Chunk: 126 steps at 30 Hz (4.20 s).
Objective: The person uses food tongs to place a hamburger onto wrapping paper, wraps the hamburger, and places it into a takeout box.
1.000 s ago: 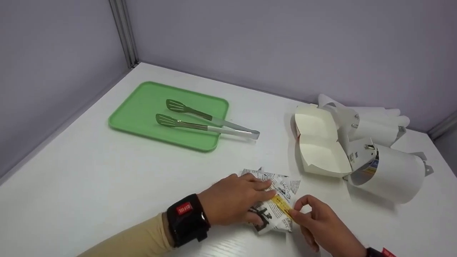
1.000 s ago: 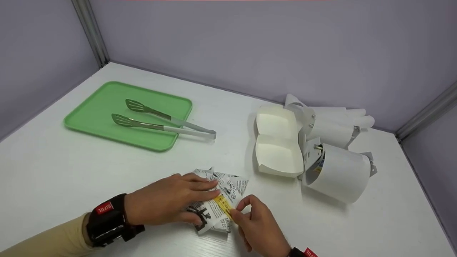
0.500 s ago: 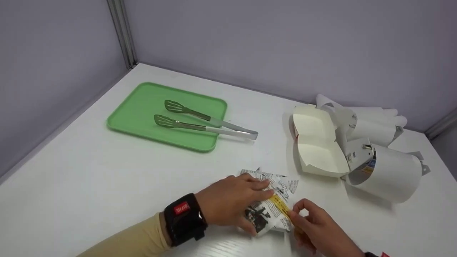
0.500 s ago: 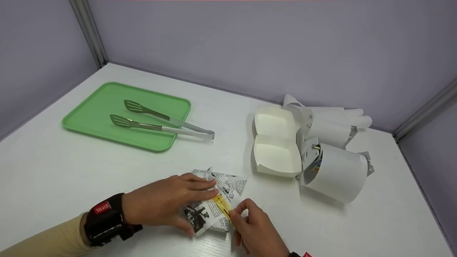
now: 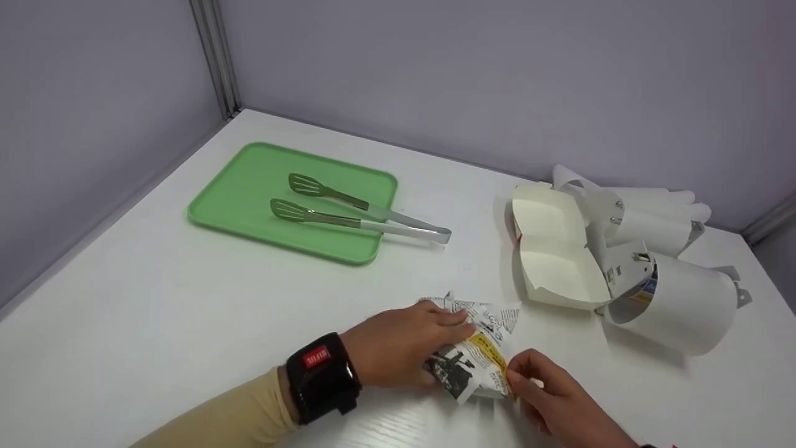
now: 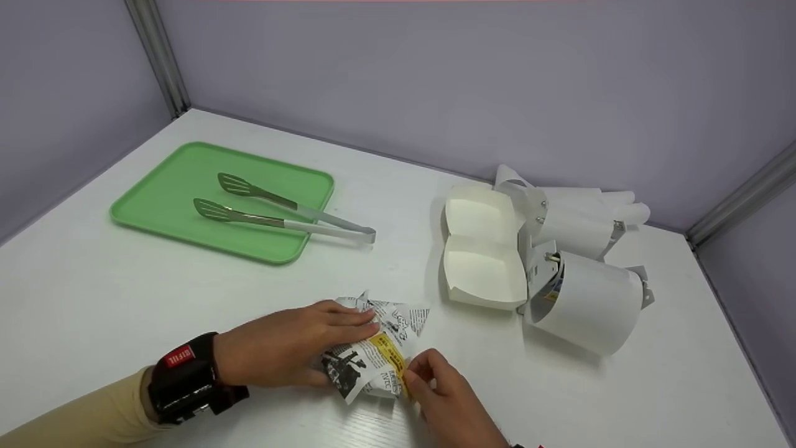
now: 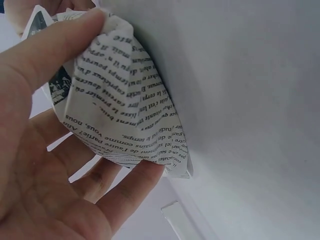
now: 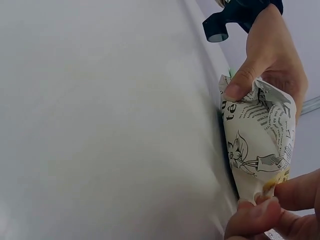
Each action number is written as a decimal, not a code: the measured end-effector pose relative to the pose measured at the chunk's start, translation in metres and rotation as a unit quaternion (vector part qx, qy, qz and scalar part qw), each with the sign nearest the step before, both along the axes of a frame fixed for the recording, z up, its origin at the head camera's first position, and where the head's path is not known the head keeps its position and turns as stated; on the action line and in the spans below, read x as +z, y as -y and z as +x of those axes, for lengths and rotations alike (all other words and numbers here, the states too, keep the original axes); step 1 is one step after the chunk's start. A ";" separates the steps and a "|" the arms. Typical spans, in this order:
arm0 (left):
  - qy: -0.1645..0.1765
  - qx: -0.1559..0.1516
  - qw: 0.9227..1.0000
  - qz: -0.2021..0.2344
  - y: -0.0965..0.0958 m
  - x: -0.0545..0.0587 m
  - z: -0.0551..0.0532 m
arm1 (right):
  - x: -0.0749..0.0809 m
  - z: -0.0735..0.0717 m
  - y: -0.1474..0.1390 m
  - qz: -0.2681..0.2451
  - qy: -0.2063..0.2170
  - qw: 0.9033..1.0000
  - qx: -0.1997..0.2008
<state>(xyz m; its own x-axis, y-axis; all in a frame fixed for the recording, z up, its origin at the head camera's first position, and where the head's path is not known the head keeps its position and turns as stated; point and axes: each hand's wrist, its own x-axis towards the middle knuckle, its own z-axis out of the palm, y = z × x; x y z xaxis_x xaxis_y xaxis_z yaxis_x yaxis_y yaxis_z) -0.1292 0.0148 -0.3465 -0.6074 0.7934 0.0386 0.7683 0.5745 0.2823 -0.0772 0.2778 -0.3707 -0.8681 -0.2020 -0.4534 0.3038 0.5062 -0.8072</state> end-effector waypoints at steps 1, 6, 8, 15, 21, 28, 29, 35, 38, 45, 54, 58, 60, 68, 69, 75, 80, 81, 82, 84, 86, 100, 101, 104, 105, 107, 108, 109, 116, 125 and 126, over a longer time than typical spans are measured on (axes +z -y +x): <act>0.002 0.000 1.000 0.001 0.000 0.000 -0.001 | 0.000 0.000 0.000 0.003 -0.014 1.000 -0.001; 0.006 0.004 1.000 0.005 0.002 0.000 -0.001 | 0.001 0.000 0.007 0.055 -0.081 0.993 -0.058; 0.008 0.006 1.000 0.006 0.002 0.000 -0.001 | 0.002 0.001 0.010 0.072 -0.097 0.990 -0.076; -0.003 -0.015 1.000 -0.010 0.004 0.001 0.002 | 0.004 0.002 0.014 0.005 -0.044 0.997 -0.058; -0.061 -0.041 0.997 -0.039 0.000 0.001 0.006 | 0.004 0.001 0.018 -0.050 -0.042 0.997 -0.050; -0.066 -0.032 0.996 -0.041 -0.003 0.002 0.008 | 0.006 -0.001 0.025 -0.059 -0.037 0.996 -0.050; -0.067 -0.031 0.996 -0.042 -0.003 0.002 0.008 | 0.006 -0.002 0.026 -0.058 -0.036 0.996 -0.050; -0.062 -0.027 0.997 -0.038 -0.002 0.000 0.008 | 0.005 -0.004 0.029 -0.068 -0.051 0.996 -0.032; -0.067 -0.029 0.997 -0.035 -0.001 -0.001 0.007 | 0.002 -0.005 0.029 -0.092 -0.061 0.994 -0.022; -0.065 -0.036 0.997 -0.024 0.000 0.000 0.004 | -0.002 -0.005 0.026 -0.134 -0.049 0.989 -0.028; -0.039 -0.039 0.998 -0.011 0.003 0.005 -0.002 | 0.005 -0.004 0.022 -0.034 -0.034 0.997 -0.066; -0.021 -0.049 0.999 0.001 0.007 0.008 -0.005 | 0.008 -0.005 0.027 0.044 -0.075 0.991 -0.104; -0.008 -0.047 0.999 0.008 0.009 0.010 -0.007 | 0.009 -0.006 0.028 0.075 -0.096 0.986 -0.111; -0.033 0.010 0.999 0.021 0.016 0.020 -0.012 | 0.020 -0.004 0.028 0.231 -0.172 0.954 -0.080; -0.035 0.026 0.999 0.021 0.017 0.020 -0.011 | 0.021 -0.003 0.029 0.245 -0.188 0.948 -0.072; -0.062 0.120 0.991 -0.006 0.017 0.017 -0.010 | 0.029 -0.002 0.034 0.292 -0.247 0.924 -0.021; -0.031 0.152 0.988 -0.019 0.011 0.010 -0.008 | 0.026 -0.009 0.038 0.302 -0.181 0.936 0.010; -0.021 0.152 0.988 -0.017 0.010 0.009 -0.008 | 0.025 -0.010 0.039 0.299 -0.174 0.938 0.013; -0.014 0.151 0.988 -0.016 0.009 0.009 -0.007 | 0.024 -0.011 0.039 0.297 -0.169 0.940 0.016; -0.003 0.146 0.989 -0.015 0.007 0.008 -0.006 | 0.022 -0.012 0.039 0.288 -0.169 0.942 0.021; 0.004 0.142 0.990 -0.016 0.006 0.007 -0.006 | 0.020 -0.012 0.039 0.275 -0.177 0.945 0.023; 0.109 0.148 0.983 0.031 -0.004 0.004 -0.002 | 0.013 -0.007 0.041 0.173 -0.224 0.959 -0.012; 0.119 0.149 0.981 0.036 -0.004 0.004 -0.002 | 0.013 -0.008 0.041 0.169 -0.217 0.961 -0.018; 0.142 0.149 0.977 0.050 -0.004 0.004 -0.001 | 0.013 -0.012 0.042 0.149 -0.187 0.970 -0.036; 0.149 0.149 0.976 0.054 -0.003 0.004 -0.001 | 0.013 -0.012 0.042 0.145 -0.179 0.972 -0.041; 0.160 0.151 0.974 0.059 -0.003 0.004 0.000 | 0.014 -0.014 0.043 0.129 -0.162 0.977 -0.047; 0.164 0.154 0.972 0.061 -0.003 0.005 0.000 | 0.014 -0.015 0.043 0.121 -0.157 0.979 -0.048; 0.169 0.158 0.971 0.063 -0.003 0.005 0.001 | 0.015 -0.015 0.044 0.117 -0.154 0.980 -0.048; 0.189 0.175 0.963 0.079 -0.005 0.009 0.000 | 0.021 -0.021 0.044 0.079 -0.117 0.988 -0.057; 0.176 0.169 0.964 0.108 -0.011 0.019 -0.008 | 0.038 -0.028 0.038 0.102 -0.143 0.984 -0.042; 0.175 0.169 0.964 0.111 -0.012 0.020 -0.009 | 0.041 -0.029 0.037 0.097 -0.142 0.984 -0.041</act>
<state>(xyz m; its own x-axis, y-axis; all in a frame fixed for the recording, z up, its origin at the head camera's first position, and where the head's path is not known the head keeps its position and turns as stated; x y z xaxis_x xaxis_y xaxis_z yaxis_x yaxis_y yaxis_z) -0.1387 0.0266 -0.3263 -0.8365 0.5434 -0.0703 0.3826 0.6712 0.6350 -0.1061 0.2408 -0.3301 -0.9753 -0.0593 -0.2126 0.1257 0.6425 -0.7559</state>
